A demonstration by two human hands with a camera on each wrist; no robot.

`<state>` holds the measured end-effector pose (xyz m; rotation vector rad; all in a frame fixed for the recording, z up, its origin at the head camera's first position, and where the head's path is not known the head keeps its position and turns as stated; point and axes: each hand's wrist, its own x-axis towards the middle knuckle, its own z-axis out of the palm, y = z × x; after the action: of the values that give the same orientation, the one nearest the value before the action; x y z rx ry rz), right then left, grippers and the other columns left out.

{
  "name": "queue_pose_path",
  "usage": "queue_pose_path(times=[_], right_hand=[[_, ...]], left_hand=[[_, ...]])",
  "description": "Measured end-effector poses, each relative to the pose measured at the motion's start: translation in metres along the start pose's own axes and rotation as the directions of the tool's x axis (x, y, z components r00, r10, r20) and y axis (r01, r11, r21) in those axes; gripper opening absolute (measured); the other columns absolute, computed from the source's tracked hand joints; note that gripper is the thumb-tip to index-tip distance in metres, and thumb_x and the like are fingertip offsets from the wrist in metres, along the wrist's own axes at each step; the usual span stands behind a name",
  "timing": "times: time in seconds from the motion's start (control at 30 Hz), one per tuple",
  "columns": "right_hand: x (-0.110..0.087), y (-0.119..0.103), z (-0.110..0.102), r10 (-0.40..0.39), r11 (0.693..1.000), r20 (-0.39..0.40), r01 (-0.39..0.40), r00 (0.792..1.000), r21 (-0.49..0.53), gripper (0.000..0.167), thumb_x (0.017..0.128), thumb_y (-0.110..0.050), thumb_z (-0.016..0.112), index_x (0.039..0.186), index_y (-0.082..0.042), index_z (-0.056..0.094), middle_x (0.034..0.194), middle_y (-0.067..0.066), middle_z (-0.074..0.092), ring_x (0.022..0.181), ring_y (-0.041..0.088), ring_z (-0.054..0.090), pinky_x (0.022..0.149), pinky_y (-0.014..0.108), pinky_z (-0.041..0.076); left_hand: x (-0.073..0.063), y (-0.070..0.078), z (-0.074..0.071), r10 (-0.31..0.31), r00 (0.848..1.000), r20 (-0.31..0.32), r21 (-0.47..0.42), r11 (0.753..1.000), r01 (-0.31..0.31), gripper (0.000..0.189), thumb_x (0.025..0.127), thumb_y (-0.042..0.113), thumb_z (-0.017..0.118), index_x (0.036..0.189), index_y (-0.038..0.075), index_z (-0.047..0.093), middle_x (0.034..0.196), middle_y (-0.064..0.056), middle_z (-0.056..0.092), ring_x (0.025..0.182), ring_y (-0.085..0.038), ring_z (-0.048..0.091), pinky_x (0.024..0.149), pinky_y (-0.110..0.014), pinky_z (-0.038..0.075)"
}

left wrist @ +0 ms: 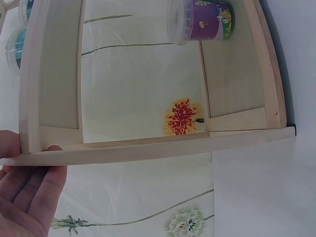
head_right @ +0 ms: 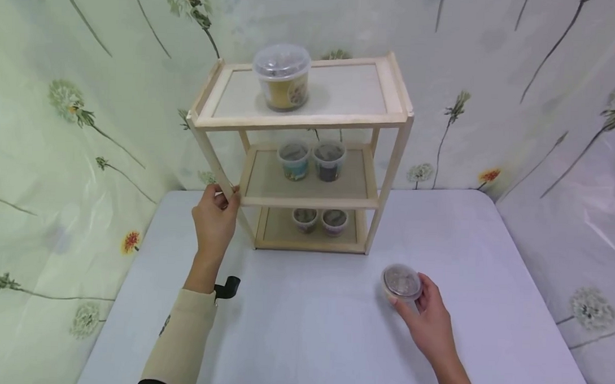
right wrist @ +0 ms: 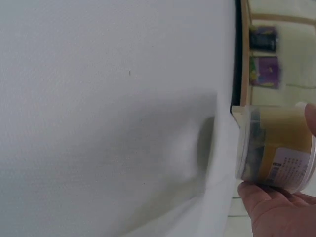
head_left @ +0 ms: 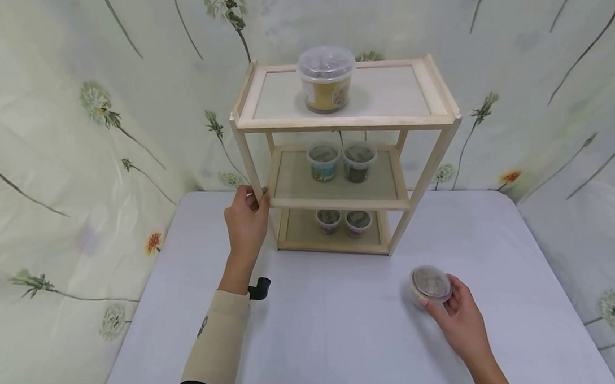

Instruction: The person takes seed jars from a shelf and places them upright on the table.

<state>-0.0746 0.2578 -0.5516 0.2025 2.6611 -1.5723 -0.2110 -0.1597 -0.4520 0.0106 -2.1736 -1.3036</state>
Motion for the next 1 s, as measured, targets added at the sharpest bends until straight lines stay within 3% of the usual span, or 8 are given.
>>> queue_pose_path(times=[0.57,1.0], right_hand=[[-0.003,0.020,0.010,0.028,0.999,-0.006,-0.028,1.000,0.035,0.103,0.097,-0.029,0.079,0.161,0.009,0.008,0.162,0.042,0.016,0.149,0.056,0.022,0.111,0.019,0.028],[-0.005,0.030,0.014,0.005,0.995,-0.013,-0.004,1.000,0.099,0.102,0.097,-0.021,0.079,0.161,0.007,0.006,0.162,0.042,0.017,0.148,0.056,0.022,0.110,0.013,0.027]], left_hand=[[-0.003,0.001,0.000,-0.011,1.000,-0.003,-0.003,1.000,0.011,0.016,0.100,0.007,0.071,0.112,-0.003,0.066,0.108,-0.018,0.077,0.094,-0.025,0.078,0.076,-0.041,0.063],[-0.001,-0.001,0.000,-0.010,1.000,-0.001,0.002,1.000,0.010,0.017,0.100,0.007,0.071,0.112,-0.004,0.066,0.109,-0.017,0.078,0.093,-0.025,0.078,0.075,-0.040,0.063]])
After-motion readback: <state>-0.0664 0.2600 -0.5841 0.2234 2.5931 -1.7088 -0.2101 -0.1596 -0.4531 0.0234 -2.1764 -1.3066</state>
